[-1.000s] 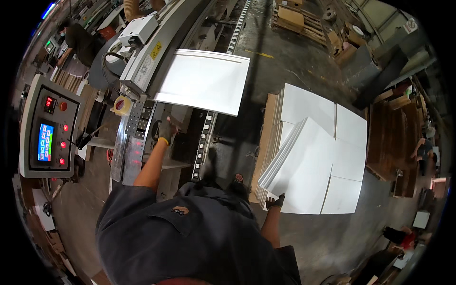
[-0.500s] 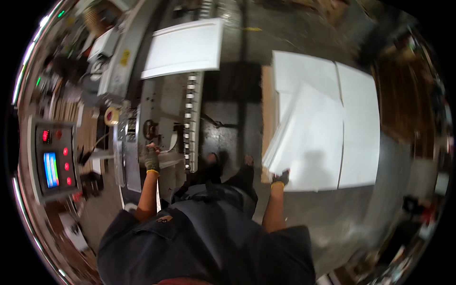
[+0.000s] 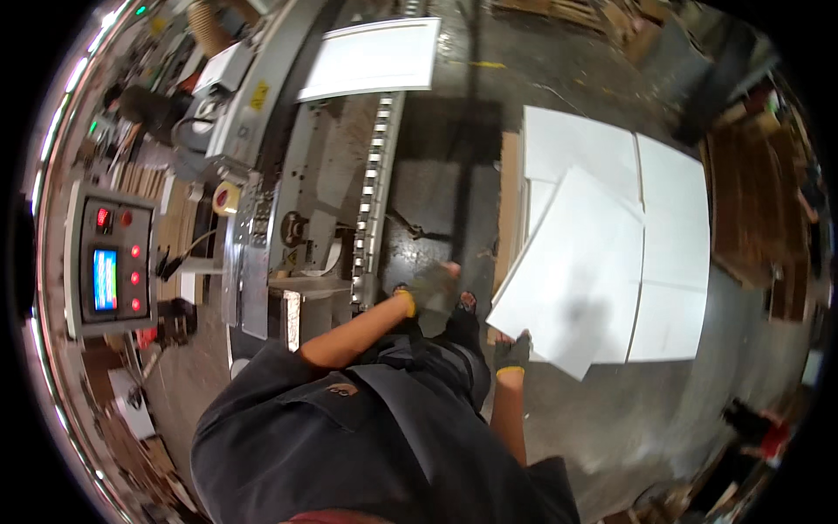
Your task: The person repeatedly picks up white rectangular panels from a stack, places them onto a machine's conveyor belt, and then removes them after processing. The person stacks the processed panels on a wooden pallet.
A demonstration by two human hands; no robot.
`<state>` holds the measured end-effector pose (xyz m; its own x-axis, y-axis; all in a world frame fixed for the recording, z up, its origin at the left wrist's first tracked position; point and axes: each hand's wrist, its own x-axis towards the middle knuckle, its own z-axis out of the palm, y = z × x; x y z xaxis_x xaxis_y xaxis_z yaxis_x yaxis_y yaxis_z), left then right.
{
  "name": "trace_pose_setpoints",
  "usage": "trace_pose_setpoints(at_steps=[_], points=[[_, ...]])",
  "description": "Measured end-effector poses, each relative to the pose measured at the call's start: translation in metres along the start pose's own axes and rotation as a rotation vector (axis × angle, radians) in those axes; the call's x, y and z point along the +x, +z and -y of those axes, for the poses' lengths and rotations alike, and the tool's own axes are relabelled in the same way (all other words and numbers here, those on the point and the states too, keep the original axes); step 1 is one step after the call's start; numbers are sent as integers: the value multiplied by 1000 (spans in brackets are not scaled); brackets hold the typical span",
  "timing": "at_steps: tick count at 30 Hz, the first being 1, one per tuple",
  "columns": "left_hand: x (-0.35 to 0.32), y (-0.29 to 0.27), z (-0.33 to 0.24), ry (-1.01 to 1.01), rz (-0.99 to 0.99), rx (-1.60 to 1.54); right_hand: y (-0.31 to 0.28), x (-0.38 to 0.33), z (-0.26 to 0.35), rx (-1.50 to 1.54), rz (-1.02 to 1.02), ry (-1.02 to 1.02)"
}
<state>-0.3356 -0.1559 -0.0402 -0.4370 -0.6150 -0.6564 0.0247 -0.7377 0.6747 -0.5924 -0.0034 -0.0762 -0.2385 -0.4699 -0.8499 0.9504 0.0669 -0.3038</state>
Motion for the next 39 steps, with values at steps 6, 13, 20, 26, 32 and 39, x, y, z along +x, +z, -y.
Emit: trace_pose_setpoints(at_steps=[6,13,20,26,32,39], points=[[82,56,81,-120,259,348,7,-56,13,-403,187,174],[62,81,61,-125,272,294,65,-158,72,-2098,300,-1487],[-23,135,-46,-95,155,63,63,-154,135,-2372,294,-1339],[-77,186,-187,-169,106,-232,135,-168,200,-2328,327,-1982],[-34,160,-171,439,255,-37,292,-269,238,-1924,207,-1747],[6,65,18,-162,-46,-440,251,-343,306,-1462,224,-1672]])
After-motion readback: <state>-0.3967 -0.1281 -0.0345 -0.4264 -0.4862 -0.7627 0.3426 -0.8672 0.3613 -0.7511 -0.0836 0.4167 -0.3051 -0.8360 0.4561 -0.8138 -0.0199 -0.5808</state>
